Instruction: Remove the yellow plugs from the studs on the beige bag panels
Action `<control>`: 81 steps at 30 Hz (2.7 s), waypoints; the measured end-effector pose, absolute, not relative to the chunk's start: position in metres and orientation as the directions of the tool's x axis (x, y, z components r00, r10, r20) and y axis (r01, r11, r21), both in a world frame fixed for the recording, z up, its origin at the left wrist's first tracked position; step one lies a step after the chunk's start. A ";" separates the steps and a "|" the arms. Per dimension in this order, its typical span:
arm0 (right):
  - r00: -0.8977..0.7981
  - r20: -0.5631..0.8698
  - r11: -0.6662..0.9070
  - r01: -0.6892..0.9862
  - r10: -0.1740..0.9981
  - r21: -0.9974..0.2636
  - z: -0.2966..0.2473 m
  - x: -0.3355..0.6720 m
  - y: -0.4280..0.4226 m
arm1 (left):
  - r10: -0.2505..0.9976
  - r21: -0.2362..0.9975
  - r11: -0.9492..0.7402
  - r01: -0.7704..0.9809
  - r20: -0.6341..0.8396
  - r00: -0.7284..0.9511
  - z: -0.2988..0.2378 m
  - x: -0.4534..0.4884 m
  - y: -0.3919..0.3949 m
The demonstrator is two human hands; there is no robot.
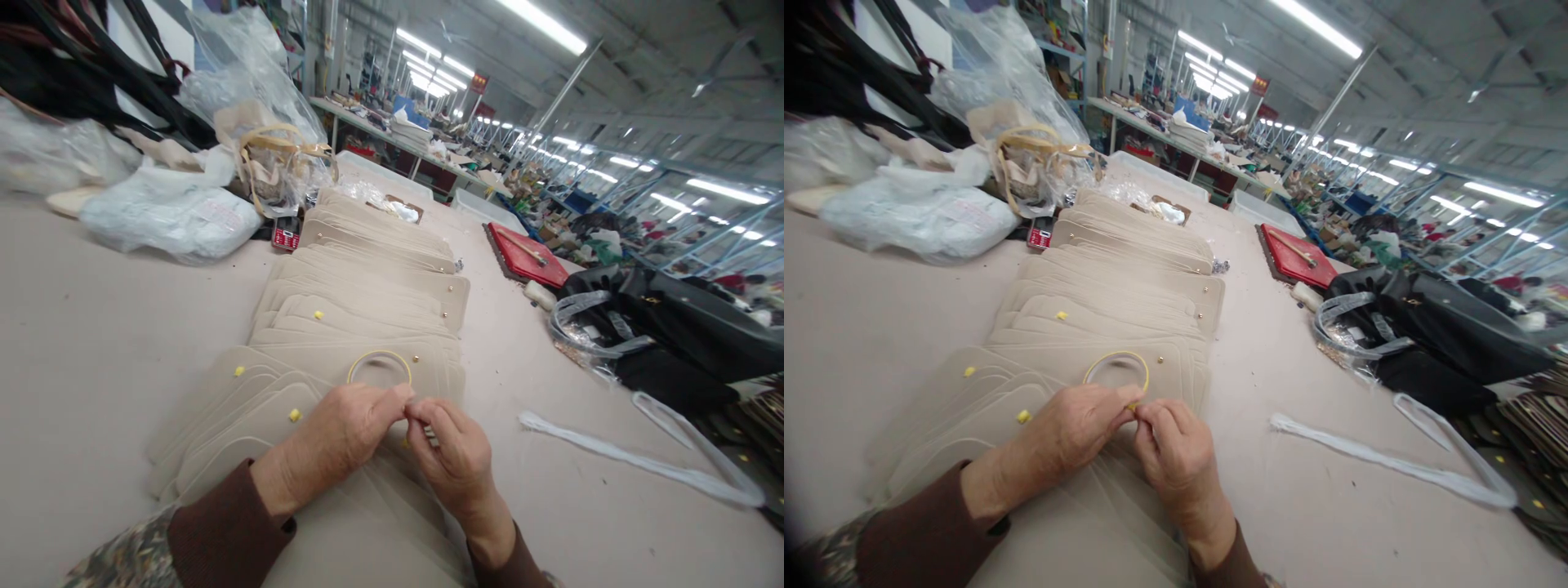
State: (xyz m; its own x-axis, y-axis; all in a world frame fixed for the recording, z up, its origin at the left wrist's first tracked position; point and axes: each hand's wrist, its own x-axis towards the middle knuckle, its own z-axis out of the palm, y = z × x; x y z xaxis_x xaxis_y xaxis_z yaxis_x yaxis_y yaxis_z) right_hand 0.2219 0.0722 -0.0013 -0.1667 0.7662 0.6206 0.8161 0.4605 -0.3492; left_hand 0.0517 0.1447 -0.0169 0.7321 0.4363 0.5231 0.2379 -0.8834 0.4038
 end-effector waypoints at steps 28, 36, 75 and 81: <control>0.122 0.300 0.064 0.837 0.946 -0.544 -0.019 0.239 0.059 | 0.542 0.228 -0.838 0.496 0.248 0.803 -0.013 0.064 0.143; 0.079 0.313 0.059 0.912 0.947 -0.407 -0.023 0.237 0.063 | 0.547 0.249 -0.834 0.493 0.251 0.799 -0.014 0.062 0.143; 0.004 0.257 0.121 0.876 0.966 -0.466 -0.018 0.251 0.064 | 0.536 0.258 -0.836 0.485 0.193 0.822 -0.010 0.062 0.144; 0.021 0.191 0.089 0.831 0.981 -0.549 -0.017 0.254 0.057 | 0.542 0.265 -0.832 0.487 0.207 0.814 -0.011 0.062 0.143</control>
State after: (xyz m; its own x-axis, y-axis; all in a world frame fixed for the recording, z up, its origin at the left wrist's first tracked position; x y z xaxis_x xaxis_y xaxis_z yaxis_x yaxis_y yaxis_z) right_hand 0.2541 0.0573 -0.0166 0.0214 0.9814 0.1908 0.8308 0.0887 -0.5494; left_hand 0.0616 0.1427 -0.0114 0.8143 0.5422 0.2071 0.4867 -0.8323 0.2652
